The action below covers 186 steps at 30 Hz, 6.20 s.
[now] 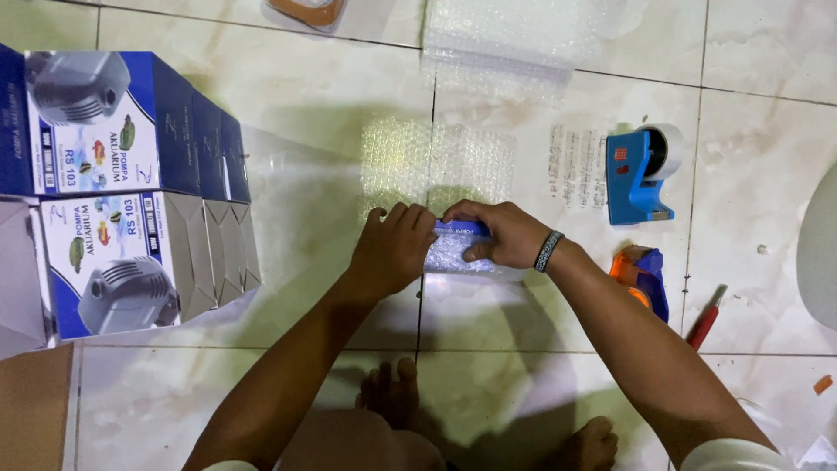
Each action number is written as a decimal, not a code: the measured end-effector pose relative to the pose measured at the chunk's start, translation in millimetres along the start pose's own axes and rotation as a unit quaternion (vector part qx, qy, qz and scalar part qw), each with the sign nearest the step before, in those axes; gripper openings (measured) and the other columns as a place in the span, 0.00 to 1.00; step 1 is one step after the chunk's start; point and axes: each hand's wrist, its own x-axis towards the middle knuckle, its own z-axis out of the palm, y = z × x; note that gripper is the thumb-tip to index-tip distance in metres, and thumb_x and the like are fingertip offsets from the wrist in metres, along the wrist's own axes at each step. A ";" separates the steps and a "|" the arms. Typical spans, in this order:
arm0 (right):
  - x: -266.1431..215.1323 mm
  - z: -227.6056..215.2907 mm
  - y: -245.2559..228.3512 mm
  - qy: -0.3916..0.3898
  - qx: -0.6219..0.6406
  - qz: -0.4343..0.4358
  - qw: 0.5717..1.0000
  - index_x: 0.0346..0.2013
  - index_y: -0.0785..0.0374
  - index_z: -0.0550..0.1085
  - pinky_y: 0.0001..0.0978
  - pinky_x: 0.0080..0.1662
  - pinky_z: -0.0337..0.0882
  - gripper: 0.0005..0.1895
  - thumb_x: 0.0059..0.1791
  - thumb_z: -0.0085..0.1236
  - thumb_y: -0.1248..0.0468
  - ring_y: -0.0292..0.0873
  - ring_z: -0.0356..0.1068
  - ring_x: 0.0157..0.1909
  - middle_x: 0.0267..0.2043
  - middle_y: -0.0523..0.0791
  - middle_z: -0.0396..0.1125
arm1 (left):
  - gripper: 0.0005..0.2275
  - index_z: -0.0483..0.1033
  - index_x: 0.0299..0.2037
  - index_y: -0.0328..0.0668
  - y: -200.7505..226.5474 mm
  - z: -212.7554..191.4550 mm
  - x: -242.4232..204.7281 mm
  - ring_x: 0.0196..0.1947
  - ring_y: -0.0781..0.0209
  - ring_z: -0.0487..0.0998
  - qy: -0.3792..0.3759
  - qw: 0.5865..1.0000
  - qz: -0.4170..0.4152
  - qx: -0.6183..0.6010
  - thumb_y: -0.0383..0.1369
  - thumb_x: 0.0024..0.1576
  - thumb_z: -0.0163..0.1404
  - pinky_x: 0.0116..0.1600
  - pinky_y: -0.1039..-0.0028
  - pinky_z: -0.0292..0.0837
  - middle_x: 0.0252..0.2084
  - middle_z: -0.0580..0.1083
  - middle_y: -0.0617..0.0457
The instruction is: The person sits on the floor and wraps small blue boxes in bubble wrap. They place each box on a sheet of bubble wrap, fold the wrap around it, and secure it with a tape dispenser. The wrapped packages are placed in a pile nearby.
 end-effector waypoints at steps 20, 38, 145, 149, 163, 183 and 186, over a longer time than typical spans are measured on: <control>121.1 -42.7 79.1 0.103 -0.138 0.106 0.979 0.32 0.51 0.75 0.46 0.45 0.69 0.21 0.29 0.72 0.50 0.54 0.69 0.45 0.35 0.44 0.71 | 0.11 0.72 0.34 0.57 -7.7 16.5 -3.3 0.55 0.51 0.61 0.142 0.970 -0.160 -0.119 0.46 0.46 0.55 0.56 0.53 0.53 0.50 0.65 0.59; -16.7 86.0 39.7 0.354 -0.381 -0.234 0.821 0.47 0.62 0.73 0.43 0.56 0.64 0.14 0.47 0.51 0.64 0.49 0.66 0.50 0.46 0.48 0.69 | 0.21 0.66 0.13 0.46 -28.6 -72.9 -12.5 0.56 0.46 0.67 0.102 0.992 0.066 -0.042 0.51 0.40 0.61 0.55 0.46 0.59 0.46 0.71 0.55; -40.7 52.8 3.5 0.392 -0.139 -0.164 0.895 0.43 0.50 0.73 0.37 0.44 0.57 0.18 0.39 0.62 0.62 0.40 0.67 0.29 0.44 0.37 0.70 | 0.33 0.49 0.65 0.37 53.9 -22.0 -5.1 0.51 0.42 0.68 0.070 0.845 -0.184 -0.497 0.22 0.48 0.49 0.58 0.52 0.57 0.45 0.68 0.38; -67.3 72.1 -7.3 0.401 -0.343 -0.158 0.835 0.50 0.44 0.70 0.38 0.43 0.52 0.28 0.38 0.57 0.42 0.39 0.60 0.41 0.54 0.31 0.65 | 0.15 0.77 0.45 0.43 42.8 5.2 -5.0 0.47 0.48 0.72 0.172 0.888 -0.097 -0.417 0.20 0.48 0.50 0.55 0.63 0.64 0.42 0.70 0.46; -64.5 -63.8 176.3 0.635 0.085 0.250 0.726 0.44 0.61 0.75 0.39 0.50 0.64 0.12 0.47 0.57 0.62 0.50 0.66 0.48 0.45 0.50 0.69 | 0.09 0.75 0.39 0.36 58.2 -8.6 -6.1 0.49 0.32 0.69 0.246 0.951 0.150 -0.115 0.32 0.51 0.53 0.50 0.48 0.69 0.49 0.72 0.49; -69.4 -30.5 160.6 0.664 0.407 0.412 0.474 0.35 0.62 0.65 0.34 0.24 0.78 0.15 0.36 0.52 0.77 0.43 0.72 0.20 0.25 0.52 0.69 | 0.10 0.74 0.37 0.28 63.6 -17.4 -7.2 0.50 0.41 0.70 0.209 0.961 0.144 -0.113 0.27 0.48 0.56 0.58 0.46 0.64 0.48 0.72 0.44; -66.3 -5.3 109.3 0.663 0.420 0.403 0.471 0.22 0.68 0.73 0.26 0.27 0.79 0.02 0.38 0.58 0.74 0.40 0.72 0.23 0.22 0.48 0.69 | 0.13 0.72 0.41 0.33 61.9 -2.4 -8.8 0.53 0.31 0.63 0.203 0.966 0.100 -0.128 0.29 0.47 0.58 0.56 0.45 0.65 0.47 0.67 0.40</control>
